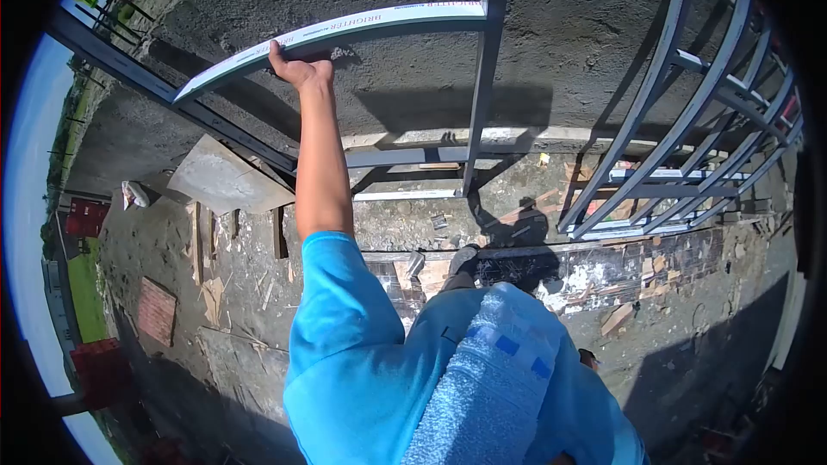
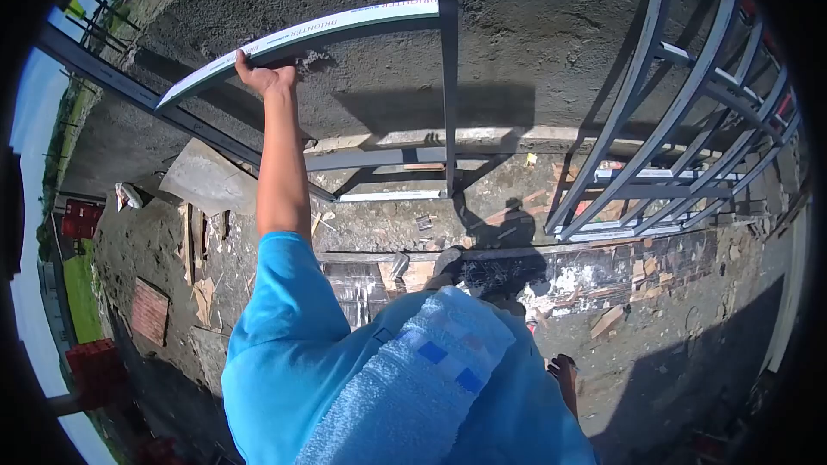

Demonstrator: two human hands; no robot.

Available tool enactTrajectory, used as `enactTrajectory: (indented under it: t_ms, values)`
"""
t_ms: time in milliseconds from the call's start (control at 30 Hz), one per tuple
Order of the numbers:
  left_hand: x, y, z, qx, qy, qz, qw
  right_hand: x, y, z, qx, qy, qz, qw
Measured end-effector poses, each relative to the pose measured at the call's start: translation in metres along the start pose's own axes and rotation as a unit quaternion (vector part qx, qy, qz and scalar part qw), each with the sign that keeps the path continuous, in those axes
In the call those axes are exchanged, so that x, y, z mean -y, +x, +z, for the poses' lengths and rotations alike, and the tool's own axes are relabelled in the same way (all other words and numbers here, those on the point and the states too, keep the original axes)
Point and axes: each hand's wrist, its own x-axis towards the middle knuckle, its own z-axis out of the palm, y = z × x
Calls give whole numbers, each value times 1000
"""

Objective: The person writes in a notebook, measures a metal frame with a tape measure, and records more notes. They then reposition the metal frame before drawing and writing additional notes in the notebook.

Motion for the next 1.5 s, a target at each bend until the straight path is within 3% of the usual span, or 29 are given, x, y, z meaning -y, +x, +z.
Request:
enactTrajectory:
  t_ms: [33,67,100,133,167,200,267,300,400,667,800,900,933,1033,1100,1233,1367,1400,1500]
  values:
    - [-10,-7,2,8,-20,-54,998,-8,0,3,-6,15,-11,1000]
    - [-15,-38,33,9,-31,-36,999,-19,6,7,-17,32,-8,999]
    - [-24,-8,-2,49,-63,-61,995,-22,5,16,-26,49,0,998]
    - [-34,-28,16,-20,-30,-83,996,-28,4,24,-33,45,-15,998]
    - [-46,-9,-8,1,-82,-117,990,-19,-12,36,-50,49,-10,998]
    - [-54,-28,7,-13,-93,-123,988,-30,-12,38,-49,52,-6,997]
    - [-60,-69,46,-34,4,-37,999,-40,-27,45,-68,64,-35,995]
    - [-74,-75,54,1,-139,-128,982,-42,-39,48,-85,71,-28,993]
    - [-82,-138,120,40,-146,-157,976,-45,-59,46,-110,37,-17,993]
    - [13,-283,239,227,-155,-292,916,-114,-63,12,-176,136,-54,973]
    - [75,-403,308,301,-178,-368,862,-192,-71,-12,-228,320,-60,918]
    - [114,-510,356,353,-199,-426,809,-271,-72,-22,-260,447,-10,856]
    - [122,-544,372,363,-206,-442,794,-288,-79,-20,-300,530,33,792]
    - [138,-649,416,401,-227,-479,747,-350,-98,-15,-371,624,94,681]
    - [148,-717,442,420,-241,-503,716,-391,-93,-8,-382,650,130,644]
    - [166,-835,474,431,-267,-541,671,-410,-106,-13,-390,669,158,612]
    - [182,-951,504,431,-301,-571,630,-420,-106,-47,-407,696,96,584]
    - [184,-982,509,431,-311,-578,620,-427,-107,-63,-378,691,84,611]
    - [194,-1082,526,424,-340,-592,596,-449,-110,-105,-419,689,42,590]
